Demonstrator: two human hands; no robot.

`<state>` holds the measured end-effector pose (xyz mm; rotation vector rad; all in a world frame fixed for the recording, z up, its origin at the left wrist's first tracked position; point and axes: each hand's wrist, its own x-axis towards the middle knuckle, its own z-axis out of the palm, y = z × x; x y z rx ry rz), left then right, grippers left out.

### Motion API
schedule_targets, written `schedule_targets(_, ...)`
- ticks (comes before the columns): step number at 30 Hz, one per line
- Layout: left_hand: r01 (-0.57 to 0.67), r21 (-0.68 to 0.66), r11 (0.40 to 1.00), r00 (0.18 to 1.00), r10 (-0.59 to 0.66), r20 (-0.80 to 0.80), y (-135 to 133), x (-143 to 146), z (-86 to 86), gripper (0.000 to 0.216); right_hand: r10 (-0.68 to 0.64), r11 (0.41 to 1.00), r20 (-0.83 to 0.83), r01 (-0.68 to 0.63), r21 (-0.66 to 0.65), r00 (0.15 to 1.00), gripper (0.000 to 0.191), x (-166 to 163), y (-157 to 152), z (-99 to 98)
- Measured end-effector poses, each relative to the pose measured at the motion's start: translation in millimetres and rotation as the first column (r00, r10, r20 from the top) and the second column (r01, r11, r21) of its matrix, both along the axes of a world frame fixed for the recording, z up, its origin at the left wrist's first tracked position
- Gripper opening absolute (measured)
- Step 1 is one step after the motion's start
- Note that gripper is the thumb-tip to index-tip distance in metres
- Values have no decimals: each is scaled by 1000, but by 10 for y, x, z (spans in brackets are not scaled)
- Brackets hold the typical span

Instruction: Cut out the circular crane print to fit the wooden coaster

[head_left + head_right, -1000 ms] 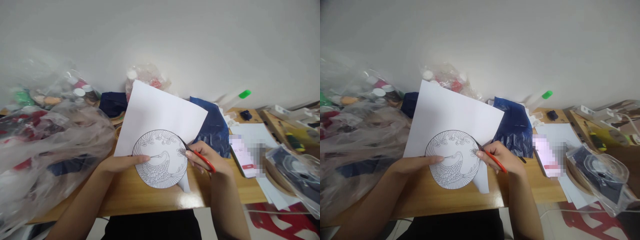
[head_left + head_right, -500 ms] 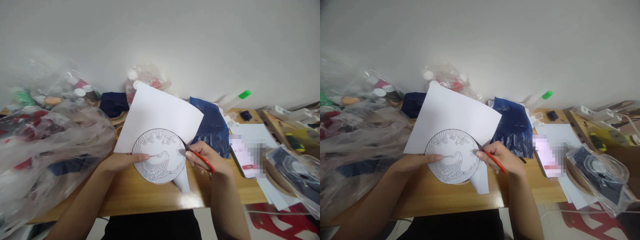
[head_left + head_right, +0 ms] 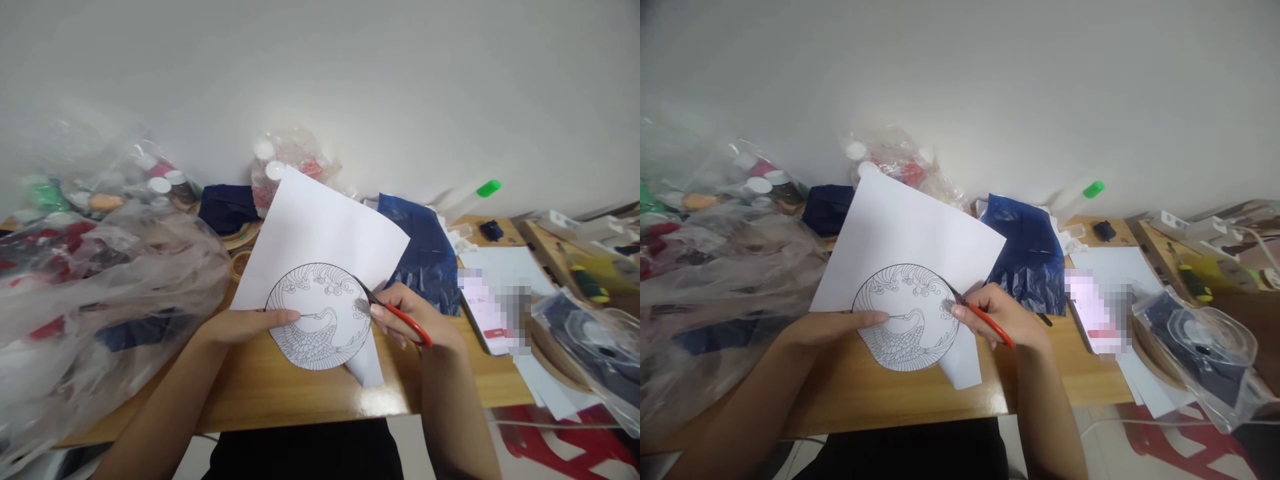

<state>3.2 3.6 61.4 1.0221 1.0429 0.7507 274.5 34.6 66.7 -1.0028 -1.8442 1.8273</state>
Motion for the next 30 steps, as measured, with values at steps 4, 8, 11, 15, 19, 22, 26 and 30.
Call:
schedule_targets(4, -9, 4, 1000, 1000, 9, -3, 3, 2, 12, 65, 6, 1000, -12, -6, -1, 1000, 58, 2, -3, 14)
schedule_targets(8, -23, 4, 1000, 1000, 23, -8, 3, -4, 10, 67, 7, 1000, -22, -8, -15, 1000, 57, 5, -4, 9)
schedule_targets(11, -59, -4, 998, 998, 59, -25, -5, -9, 6, 70, 5, 1000, -39, -6, -17, 999, 57, 4, -3, 3)
schedule_targets(15, -90, -43, 995, 995, 88, -57, -14, -9, 23, 72, 5, 1000, -48, -6, -21, 999, 56, 6, -1, -1)
schedule_targets(19, -115, -41, 993, 993, 113, -38, -23, -2, 36, 73, 1, 1000, -27, -2, -19, 1000, 55, 14, -8, -8)
schedule_targets(22, -121, -19, 992, 993, 121, -17, -30, 1, 35, 70, -22, 999, -6, 22, -23, 1000, 53, 22, -16, -25)
schedule_targets(26, -69, -27, 997, 997, 68, -25, -21, -7, 38, 66, -4, 999, -23, 3, -33, 1000, 54, 29, -7, -44)
schedule_targets(30, -34, -35, 999, 999, 33, -40, -11, -24, 31, 68, 43, 999, -48, -44, -13, 998, 54, 26, 14, -36)
